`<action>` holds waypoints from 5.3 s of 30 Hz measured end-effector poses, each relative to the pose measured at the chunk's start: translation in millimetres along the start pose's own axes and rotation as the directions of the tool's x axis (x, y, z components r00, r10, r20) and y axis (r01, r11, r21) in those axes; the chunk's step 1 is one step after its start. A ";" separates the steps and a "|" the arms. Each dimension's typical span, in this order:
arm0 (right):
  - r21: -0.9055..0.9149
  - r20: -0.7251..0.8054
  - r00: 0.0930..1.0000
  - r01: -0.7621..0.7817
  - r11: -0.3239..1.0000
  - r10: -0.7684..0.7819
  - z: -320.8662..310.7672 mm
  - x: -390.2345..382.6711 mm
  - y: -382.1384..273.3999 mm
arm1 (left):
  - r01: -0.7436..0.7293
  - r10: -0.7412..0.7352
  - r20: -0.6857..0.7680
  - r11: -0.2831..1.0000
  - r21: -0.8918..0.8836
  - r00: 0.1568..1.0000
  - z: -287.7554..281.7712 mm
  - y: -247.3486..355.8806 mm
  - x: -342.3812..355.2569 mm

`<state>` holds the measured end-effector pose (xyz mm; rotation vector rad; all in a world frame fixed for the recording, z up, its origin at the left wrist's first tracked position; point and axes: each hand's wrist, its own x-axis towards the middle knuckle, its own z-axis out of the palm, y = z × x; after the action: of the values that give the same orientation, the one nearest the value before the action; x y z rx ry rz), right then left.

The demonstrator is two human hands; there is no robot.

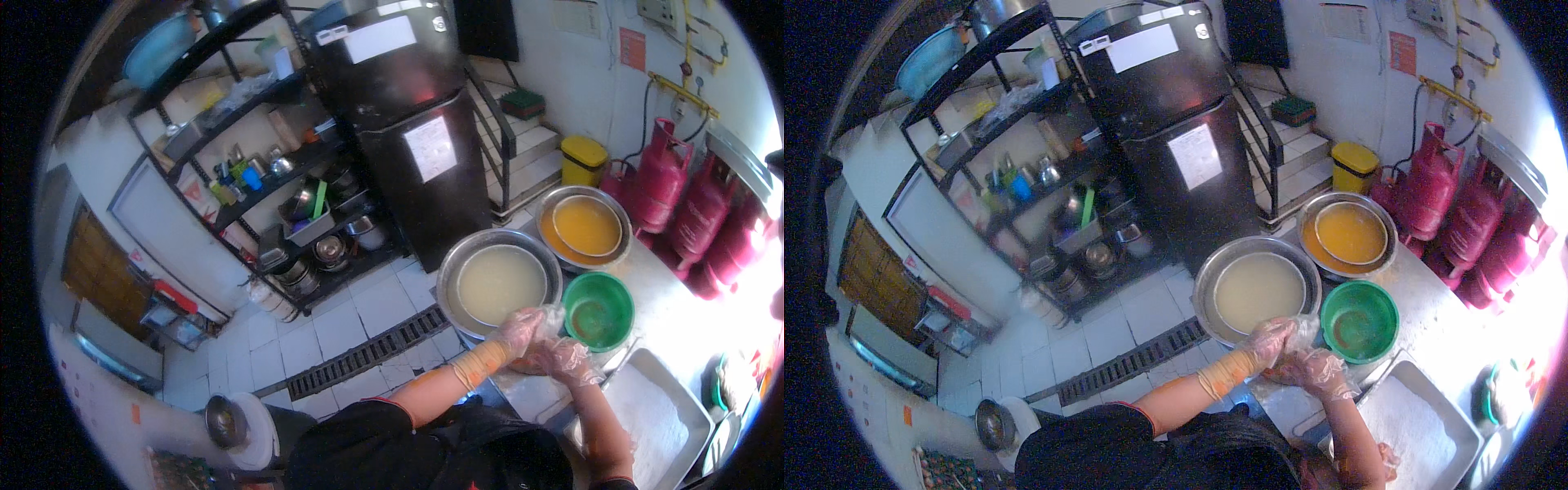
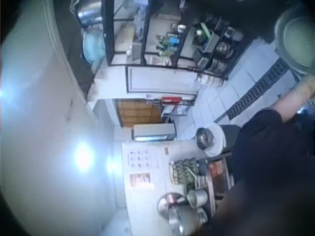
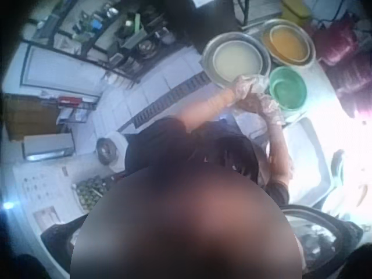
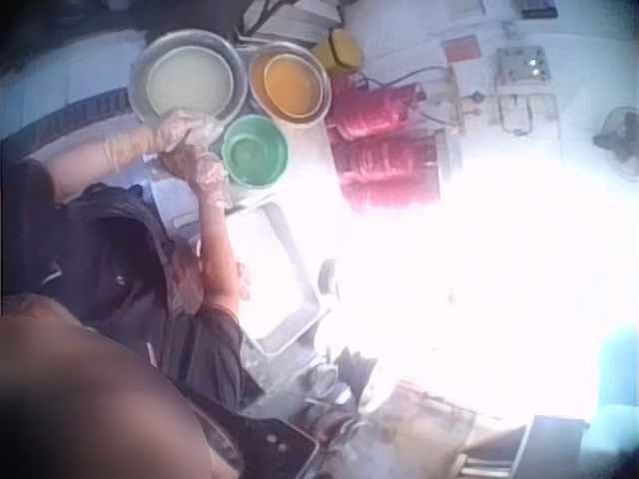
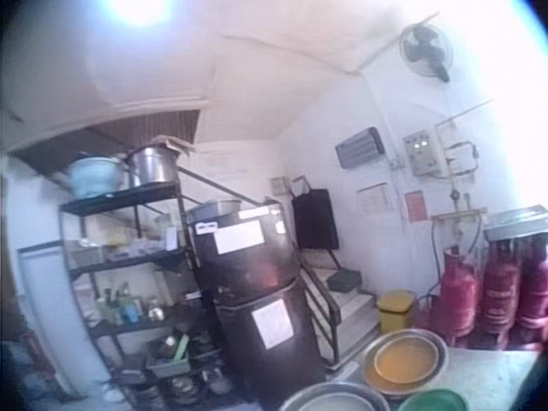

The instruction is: The person retrieves raw chicken pieces from a refrigerator, places them on a tray, and coats them in flour. They then dip the floured chicken into a liquid mixture and place it into a large pot of hot oil to fry. The person uses a ladle to manage the frying process.

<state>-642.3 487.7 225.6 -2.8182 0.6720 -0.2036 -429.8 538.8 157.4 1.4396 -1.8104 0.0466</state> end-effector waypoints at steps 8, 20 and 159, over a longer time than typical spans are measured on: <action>-0.113 0.229 0.967 -0.088 0.990 0.112 11.0 -4.5 22.0 | 0.419 -0.580 -0.058 0.651 -0.633 0.813 17.6 -20.6 31.7; -0.387 -0.261 0.935 0.127 0.913 -0.241 62.8 -96.1 41.7 | 0.489 -0.621 -0.065 0.674 -0.554 0.781 -11.1 -12.6 62.6; 0.048 -0.342 0.924 -0.162 0.986 0.169 31.0 1030.7 -337.2 | 0.523 -0.884 0.309 -0.090 -0.848 0.350 -608.0 -755.1 -150.6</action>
<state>419.1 312.6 365.6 -2.7118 0.9710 -0.6818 539.6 689.8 152.0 1.2372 -0.2111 -1.0366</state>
